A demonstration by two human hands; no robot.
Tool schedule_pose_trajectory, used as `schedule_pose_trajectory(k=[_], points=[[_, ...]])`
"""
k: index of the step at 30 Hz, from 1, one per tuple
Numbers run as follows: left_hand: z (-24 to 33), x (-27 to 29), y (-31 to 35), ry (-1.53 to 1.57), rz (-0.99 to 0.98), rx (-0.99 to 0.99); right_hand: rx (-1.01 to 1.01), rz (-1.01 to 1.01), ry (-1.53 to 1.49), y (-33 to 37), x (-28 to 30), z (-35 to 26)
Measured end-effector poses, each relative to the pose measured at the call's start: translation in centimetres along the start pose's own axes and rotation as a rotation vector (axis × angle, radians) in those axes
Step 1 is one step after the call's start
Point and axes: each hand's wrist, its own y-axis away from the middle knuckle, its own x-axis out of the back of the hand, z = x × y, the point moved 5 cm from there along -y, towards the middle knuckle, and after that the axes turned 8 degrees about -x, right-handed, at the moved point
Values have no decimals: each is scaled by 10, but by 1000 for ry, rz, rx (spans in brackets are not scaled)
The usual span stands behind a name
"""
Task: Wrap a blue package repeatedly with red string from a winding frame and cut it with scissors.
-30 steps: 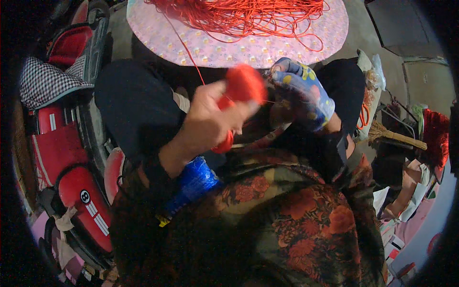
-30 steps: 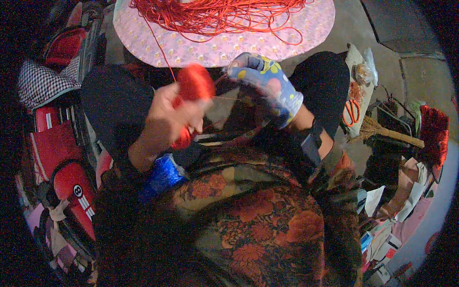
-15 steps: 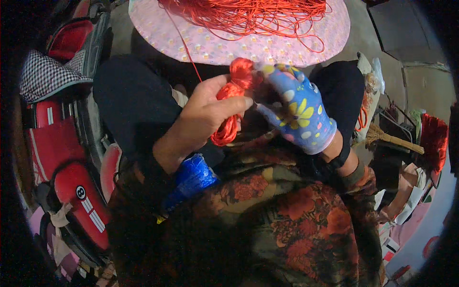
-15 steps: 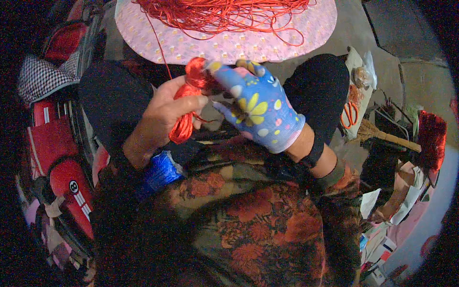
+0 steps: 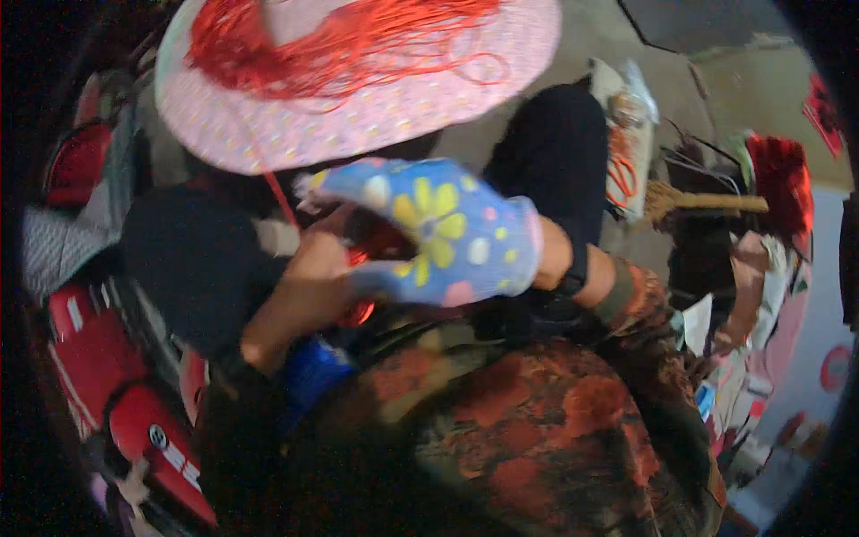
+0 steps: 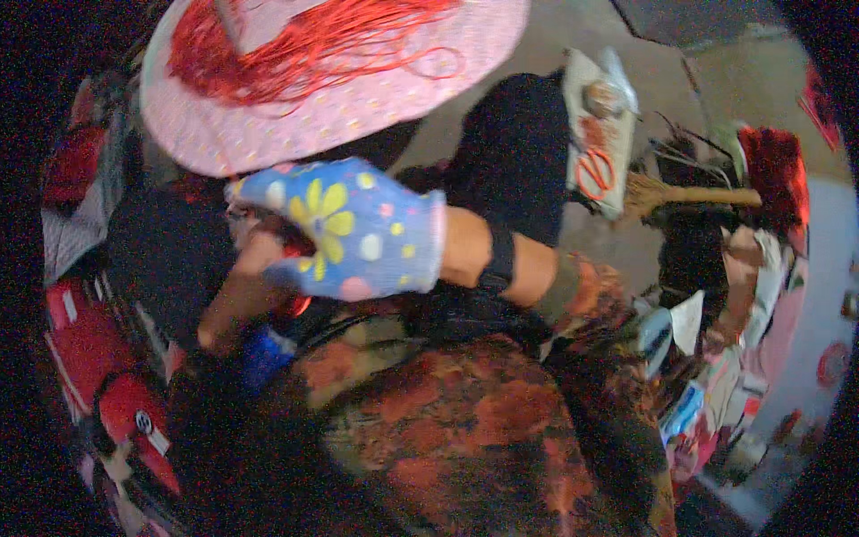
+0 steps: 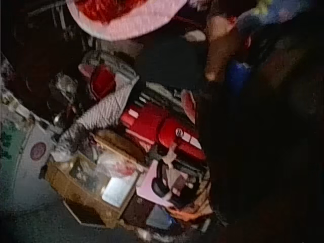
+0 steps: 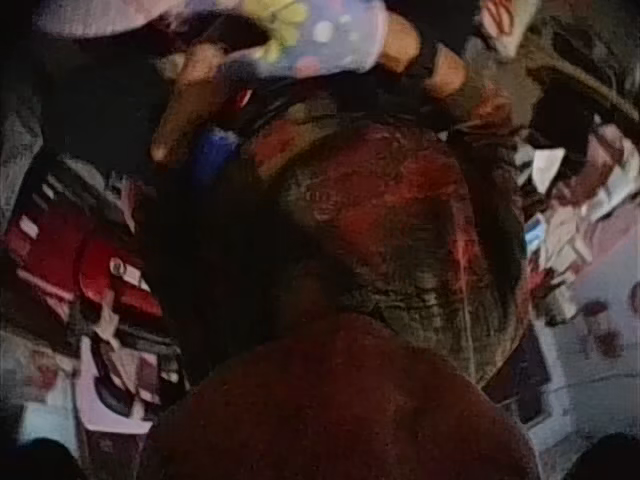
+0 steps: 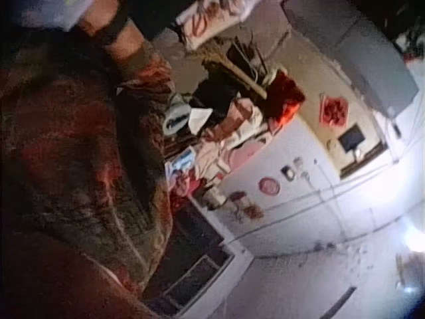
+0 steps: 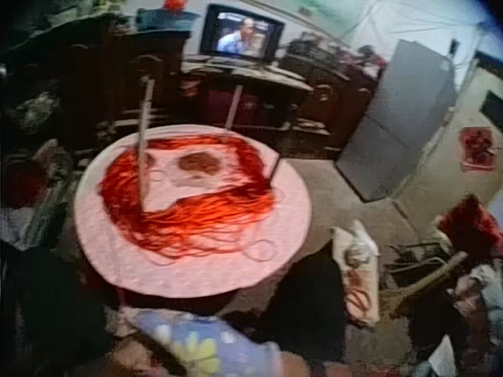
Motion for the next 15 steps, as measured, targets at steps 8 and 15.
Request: schedule_pose_trajectory(k=[8, 15], points=[[2, -14, -9, -94, -34, 5, -139, 160, 361, 27, 25, 22], [8, -5, -8, 53, 88, 215, -446, 891, 819, 151, 170, 71]])
